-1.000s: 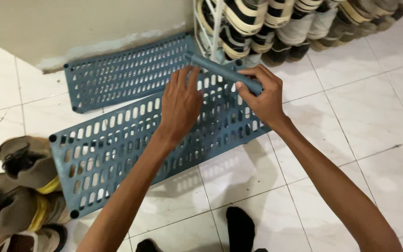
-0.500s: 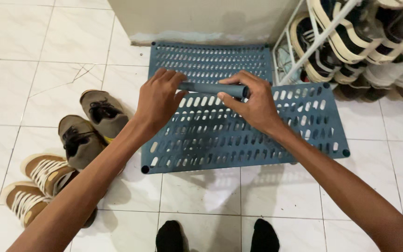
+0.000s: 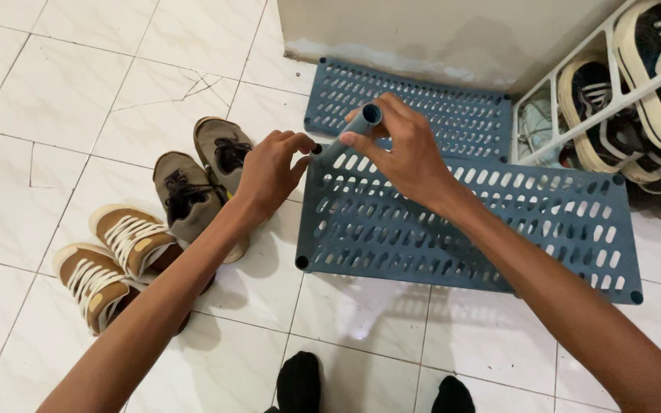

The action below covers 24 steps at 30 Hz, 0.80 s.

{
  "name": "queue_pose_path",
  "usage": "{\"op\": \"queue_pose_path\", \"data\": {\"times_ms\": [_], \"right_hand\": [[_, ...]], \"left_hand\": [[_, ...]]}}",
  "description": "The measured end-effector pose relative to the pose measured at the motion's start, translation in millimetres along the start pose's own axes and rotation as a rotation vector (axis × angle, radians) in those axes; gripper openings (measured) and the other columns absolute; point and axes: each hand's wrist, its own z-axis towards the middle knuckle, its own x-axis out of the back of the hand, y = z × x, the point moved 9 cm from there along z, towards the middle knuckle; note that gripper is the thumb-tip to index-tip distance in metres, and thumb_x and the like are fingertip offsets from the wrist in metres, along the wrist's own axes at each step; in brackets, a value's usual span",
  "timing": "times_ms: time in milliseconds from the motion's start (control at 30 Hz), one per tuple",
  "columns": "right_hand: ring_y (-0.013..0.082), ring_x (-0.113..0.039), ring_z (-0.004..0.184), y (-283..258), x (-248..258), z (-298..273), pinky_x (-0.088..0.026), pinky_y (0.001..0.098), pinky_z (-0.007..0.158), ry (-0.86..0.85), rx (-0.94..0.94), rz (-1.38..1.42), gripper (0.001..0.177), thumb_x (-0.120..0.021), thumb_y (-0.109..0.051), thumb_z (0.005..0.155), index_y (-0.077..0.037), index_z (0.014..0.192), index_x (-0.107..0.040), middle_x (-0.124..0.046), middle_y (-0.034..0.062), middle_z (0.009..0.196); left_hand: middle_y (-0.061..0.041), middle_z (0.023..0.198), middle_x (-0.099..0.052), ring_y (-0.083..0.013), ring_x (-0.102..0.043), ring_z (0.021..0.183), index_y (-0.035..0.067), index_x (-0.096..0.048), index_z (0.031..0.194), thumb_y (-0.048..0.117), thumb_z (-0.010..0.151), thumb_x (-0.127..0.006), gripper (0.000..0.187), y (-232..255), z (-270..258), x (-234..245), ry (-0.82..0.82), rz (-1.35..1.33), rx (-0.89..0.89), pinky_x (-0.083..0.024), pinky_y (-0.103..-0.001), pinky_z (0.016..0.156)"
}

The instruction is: The person assembles a blue plastic shoe rack by inserting cylindrical rods into the perforated shelves and connecting them to form a frame. The person repeatedly picks up rods, aligns them with holes, and secures the shelves together on a tiled floor.

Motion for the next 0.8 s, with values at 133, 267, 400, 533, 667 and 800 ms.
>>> {"op": "queue_pose_path", "data": {"times_ms": [133, 267, 400, 533, 667, 800], "right_hand": [[0.0225, -0.075, 0.090, 5, -20, 13, -0.061, 0.0338, 0.077, -0.014, 0.010, -0.087, 0.029, -0.073, -0.024, 0.103, 0.003, 0.106, -0.064, -0.068, 0.0131, 0.099], [0.0251, -0.075, 0.082, 16, -32, 20, -0.058, 0.0374, 0.073, -0.003, -0.053, -0.119, 0.030, -0.069, -0.025, 0.106, 0.003, 0.106, -0.060, -0.074, 0.0150, 0.090], [0.0256, -0.077, 0.081, 18, -33, 29, -0.059, 0.0377, 0.074, 0.036, -0.025, -0.104, 0.030, -0.070, -0.023, 0.106, 0.004, 0.107, -0.058, -0.074, 0.0157, 0.087], [0.0231, -0.077, 0.075, 31, -33, 42, -0.059, 0.0349, 0.067, 0.017, -0.138, -0.058, 0.030, -0.069, -0.024, 0.104, 0.004, 0.105, -0.057, -0.074, 0.0136, 0.084], [0.0205, -0.077, 0.076, 33, -35, 48, -0.061, 0.0323, 0.067, 0.018, -0.131, 0.001, 0.029, -0.068, -0.023, 0.105, 0.003, 0.104, -0.057, -0.075, 0.0122, 0.085], [0.0221, -0.077, 0.078, 32, -44, 51, -0.059, 0.0347, 0.069, -0.022, -0.056, -0.099, 0.029, -0.069, -0.025, 0.107, 0.002, 0.107, -0.058, -0.075, 0.0133, 0.087]], "left_hand": [[-0.010, 0.107, -0.069, -0.0302, -0.067, 0.101, 0.008, -0.067, 0.114, 0.012, 0.089, -0.073, 0.026, -14, -5, -5, 0.041, -0.054, 0.044, -0.054, -0.043, 0.082], [-0.013, 0.110, -0.065, -0.0320, -0.066, 0.099, 0.006, -0.064, 0.121, 0.012, 0.090, -0.072, 0.033, -18, -10, -17, 0.047, -0.112, 0.074, -0.054, -0.044, 0.083], [-0.013, 0.109, -0.065, -0.0361, -0.064, 0.105, 0.005, -0.064, 0.114, 0.012, 0.089, -0.073, 0.028, -17, -8, -24, 0.106, -0.088, 0.019, -0.052, -0.046, 0.085], [-0.014, 0.106, -0.065, -0.0370, -0.064, 0.103, 0.005, -0.065, 0.110, 0.011, 0.088, -0.072, 0.023, -30, -3, -33, 0.068, -0.095, 0.100, -0.052, -0.046, 0.084], [-0.013, 0.105, -0.066, -0.0361, -0.065, 0.101, 0.005, -0.066, 0.108, 0.011, 0.090, -0.070, 0.019, -37, -1, -37, 0.101, -0.130, 0.111, -0.053, -0.046, 0.083], [-0.013, 0.103, -0.067, -0.0362, -0.066, 0.096, 0.005, -0.067, 0.105, 0.012, 0.092, -0.070, 0.016, -42, 1, -40, 0.091, -0.124, 0.158, -0.053, -0.046, 0.080]]}}
